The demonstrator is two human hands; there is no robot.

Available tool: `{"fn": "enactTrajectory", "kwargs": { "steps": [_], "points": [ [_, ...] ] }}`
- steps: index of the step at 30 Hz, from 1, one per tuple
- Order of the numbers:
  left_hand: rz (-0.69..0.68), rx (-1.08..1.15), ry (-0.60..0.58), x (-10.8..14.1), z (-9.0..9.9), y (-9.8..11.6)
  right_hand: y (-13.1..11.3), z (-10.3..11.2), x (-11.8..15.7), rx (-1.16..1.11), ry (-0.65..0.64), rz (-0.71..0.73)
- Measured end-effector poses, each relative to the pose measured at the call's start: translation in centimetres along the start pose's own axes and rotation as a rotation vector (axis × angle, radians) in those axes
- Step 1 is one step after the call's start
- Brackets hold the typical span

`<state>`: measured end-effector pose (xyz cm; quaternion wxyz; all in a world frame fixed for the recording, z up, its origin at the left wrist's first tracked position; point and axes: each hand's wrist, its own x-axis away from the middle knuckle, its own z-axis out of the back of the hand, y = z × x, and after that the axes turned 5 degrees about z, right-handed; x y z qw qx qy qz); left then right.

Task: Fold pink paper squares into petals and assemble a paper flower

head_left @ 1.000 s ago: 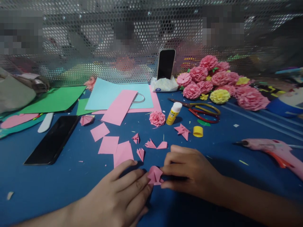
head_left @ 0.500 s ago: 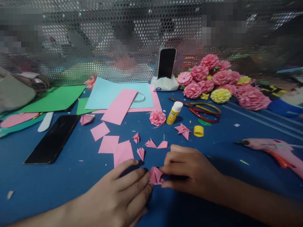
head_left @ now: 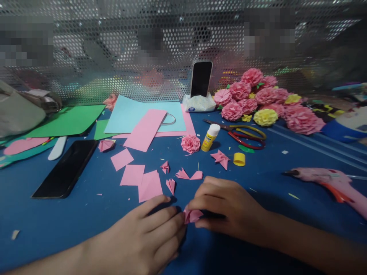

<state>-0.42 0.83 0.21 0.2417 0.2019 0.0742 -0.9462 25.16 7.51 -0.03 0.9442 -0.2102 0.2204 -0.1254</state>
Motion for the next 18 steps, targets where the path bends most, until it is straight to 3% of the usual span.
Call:
{"fn": "enactTrajectory", "kwargs": {
  "steps": [8,14,18],
  "points": [
    [-0.073,0.001,-0.008,-0.06,0.57,-0.02,-0.14,0.00,-0.18,0.004,-0.016,-0.004],
    [0.077,0.066,0.117,-0.16,0.42,0.09,0.02,-0.09,-0.25,-0.009,0.006,-0.007],
    [0.073,0.046,0.128,0.23,0.32,0.17,-0.04,0.02,-0.32,-0.016,-0.009,-0.028]
  ]
}}
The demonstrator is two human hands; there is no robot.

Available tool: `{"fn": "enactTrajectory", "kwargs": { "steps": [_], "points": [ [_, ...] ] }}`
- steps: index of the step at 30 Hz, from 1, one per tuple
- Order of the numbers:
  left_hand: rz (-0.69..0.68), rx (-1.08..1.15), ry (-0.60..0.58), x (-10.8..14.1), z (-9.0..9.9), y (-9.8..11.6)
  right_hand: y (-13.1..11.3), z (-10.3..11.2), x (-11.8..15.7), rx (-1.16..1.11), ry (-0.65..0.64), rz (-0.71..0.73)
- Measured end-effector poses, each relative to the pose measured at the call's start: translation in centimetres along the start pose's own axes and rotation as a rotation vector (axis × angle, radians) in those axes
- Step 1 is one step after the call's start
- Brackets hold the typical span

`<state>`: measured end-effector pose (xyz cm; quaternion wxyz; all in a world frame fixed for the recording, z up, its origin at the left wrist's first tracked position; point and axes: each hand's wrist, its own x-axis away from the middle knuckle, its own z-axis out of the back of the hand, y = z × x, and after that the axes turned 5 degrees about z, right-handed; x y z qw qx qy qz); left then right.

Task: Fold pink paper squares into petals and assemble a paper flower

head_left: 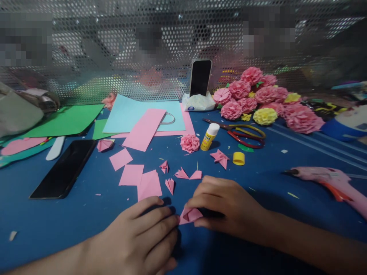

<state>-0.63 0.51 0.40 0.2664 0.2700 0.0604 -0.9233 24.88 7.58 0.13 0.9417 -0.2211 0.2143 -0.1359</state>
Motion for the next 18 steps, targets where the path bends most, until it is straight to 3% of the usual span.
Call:
{"fn": "enactTrajectory", "kwargs": {
  "steps": [6,12,18],
  "points": [
    [-0.035,-0.058,-0.016,0.51,-0.06,0.39,-0.01,-0.04,0.06,0.019,-0.001,0.011],
    [-0.142,-0.160,-0.113,0.38,0.34,0.61,0.08,-0.21,0.12,0.015,0.002,0.015],
    [-0.121,-0.120,-0.088,0.38,0.07,0.41,0.16,-0.18,0.11,0.065,0.016,0.080]
  ]
}}
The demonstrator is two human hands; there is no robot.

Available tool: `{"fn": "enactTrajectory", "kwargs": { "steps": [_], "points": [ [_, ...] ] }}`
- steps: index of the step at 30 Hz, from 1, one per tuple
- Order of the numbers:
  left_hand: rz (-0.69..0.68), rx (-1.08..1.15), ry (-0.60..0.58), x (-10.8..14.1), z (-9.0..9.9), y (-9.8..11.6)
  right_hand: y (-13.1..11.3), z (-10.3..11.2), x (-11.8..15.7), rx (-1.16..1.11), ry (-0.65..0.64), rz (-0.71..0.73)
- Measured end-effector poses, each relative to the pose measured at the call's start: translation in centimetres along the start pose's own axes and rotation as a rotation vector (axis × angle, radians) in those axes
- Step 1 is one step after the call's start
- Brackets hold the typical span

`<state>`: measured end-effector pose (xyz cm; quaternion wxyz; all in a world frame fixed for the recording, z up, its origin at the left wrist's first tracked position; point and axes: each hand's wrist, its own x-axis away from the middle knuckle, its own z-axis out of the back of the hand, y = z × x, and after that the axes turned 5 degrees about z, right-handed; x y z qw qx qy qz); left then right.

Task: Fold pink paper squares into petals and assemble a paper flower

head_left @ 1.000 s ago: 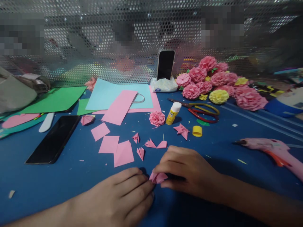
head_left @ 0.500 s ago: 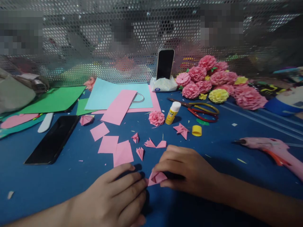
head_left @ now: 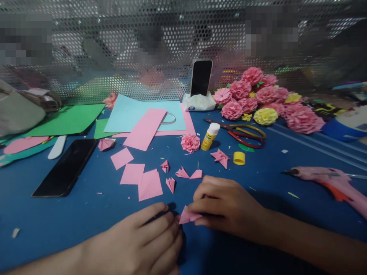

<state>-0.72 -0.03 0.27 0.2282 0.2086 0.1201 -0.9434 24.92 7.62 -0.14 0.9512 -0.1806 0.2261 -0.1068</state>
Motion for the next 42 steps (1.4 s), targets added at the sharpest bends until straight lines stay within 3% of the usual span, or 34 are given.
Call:
{"fn": "enactTrajectory", "kwargs": {
  "steps": [9,15,22,29,31,33,37,39,42],
  "points": [
    [0.113,0.078,0.096,0.0,0.0,-0.1,-0.3,0.3,0.0,0.055,-0.022,-0.008],
    [0.077,0.057,0.049,0.0,-0.1,-0.2,-0.5,0.2,0.1,0.118,-0.028,0.019],
    [0.087,0.039,0.018,-0.4,-0.1,-0.1,-2.3,-0.5,-0.2,0.411,0.000,0.052],
    [-0.044,0.005,-0.084,0.2,0.4,-0.2,-5.1,-0.9,0.3,0.553,-0.176,0.117],
    [-0.052,0.032,-0.056,0.2,0.2,-0.3,-6.2,-0.9,0.6,0.585,-0.257,0.121],
    [-0.050,0.078,-0.016,0.0,0.1,-0.4,-6.7,-0.7,0.8,0.618,-0.256,0.101],
    [-0.032,0.180,0.046,-0.7,0.0,-0.8,-5.4,0.0,0.2,0.552,-0.147,0.092],
    [-0.023,0.199,0.051,-0.9,0.1,-0.9,-4.0,0.2,-0.2,0.466,-0.077,0.001],
    [-0.015,0.192,0.019,-1.1,0.0,-1.0,-2.4,0.2,-0.6,0.189,-0.144,-0.205]
  ]
}}
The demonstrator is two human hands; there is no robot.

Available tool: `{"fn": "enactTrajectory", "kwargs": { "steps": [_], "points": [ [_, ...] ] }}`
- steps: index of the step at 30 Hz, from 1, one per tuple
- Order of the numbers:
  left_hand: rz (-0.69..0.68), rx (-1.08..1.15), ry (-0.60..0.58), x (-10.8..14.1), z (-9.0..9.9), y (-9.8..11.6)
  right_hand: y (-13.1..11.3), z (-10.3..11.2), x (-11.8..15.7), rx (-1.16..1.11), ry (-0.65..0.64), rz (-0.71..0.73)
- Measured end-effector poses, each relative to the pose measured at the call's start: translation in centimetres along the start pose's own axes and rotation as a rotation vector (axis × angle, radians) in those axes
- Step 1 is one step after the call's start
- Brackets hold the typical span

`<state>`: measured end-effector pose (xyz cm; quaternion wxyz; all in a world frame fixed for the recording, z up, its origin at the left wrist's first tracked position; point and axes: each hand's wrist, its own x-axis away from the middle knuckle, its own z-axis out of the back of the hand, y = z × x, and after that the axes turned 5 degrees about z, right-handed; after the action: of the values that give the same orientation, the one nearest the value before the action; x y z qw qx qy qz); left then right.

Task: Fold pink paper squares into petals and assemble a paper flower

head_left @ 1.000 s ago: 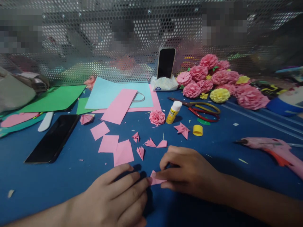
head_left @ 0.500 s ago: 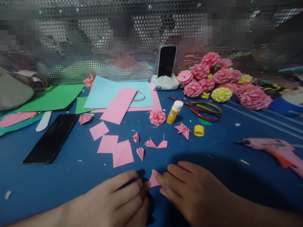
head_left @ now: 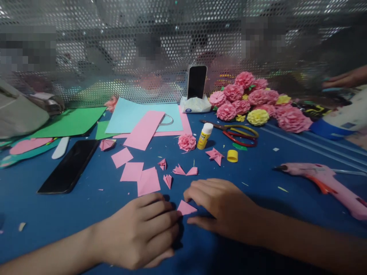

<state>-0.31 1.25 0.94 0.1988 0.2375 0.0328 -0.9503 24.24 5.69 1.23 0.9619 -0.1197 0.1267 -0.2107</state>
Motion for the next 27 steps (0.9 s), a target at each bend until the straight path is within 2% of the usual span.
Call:
{"fn": "enactTrajectory", "kwargs": {
  "steps": [3,6,11,17,21,24,27],
  "points": [
    [-0.006,0.010,-0.022,0.1,-0.1,-0.1,0.4,-0.2,-0.2,-0.219,-0.011,-0.048],
    [-0.028,0.038,-0.042,0.3,-0.2,0.0,0.1,0.0,-0.2,-0.307,-0.002,-0.048],
    [-0.064,0.105,-0.084,0.3,-0.4,1.1,-0.1,0.3,-0.4,-0.373,0.023,-0.057],
    [-0.094,0.042,-0.093,0.0,-0.4,2.1,0.0,0.2,-0.5,-0.366,0.004,-0.092],
    [0.026,-0.028,-0.050,-0.2,-0.3,1.7,0.4,0.0,-0.3,-0.369,0.004,-0.043],
    [0.162,-0.013,-0.086,-0.2,-0.3,1.1,0.7,-0.2,-0.2,-0.360,0.025,0.004],
    [0.203,0.011,-0.118,-0.1,-0.4,0.5,0.9,-0.3,-0.3,-0.338,0.014,-0.009]
  ]
}}
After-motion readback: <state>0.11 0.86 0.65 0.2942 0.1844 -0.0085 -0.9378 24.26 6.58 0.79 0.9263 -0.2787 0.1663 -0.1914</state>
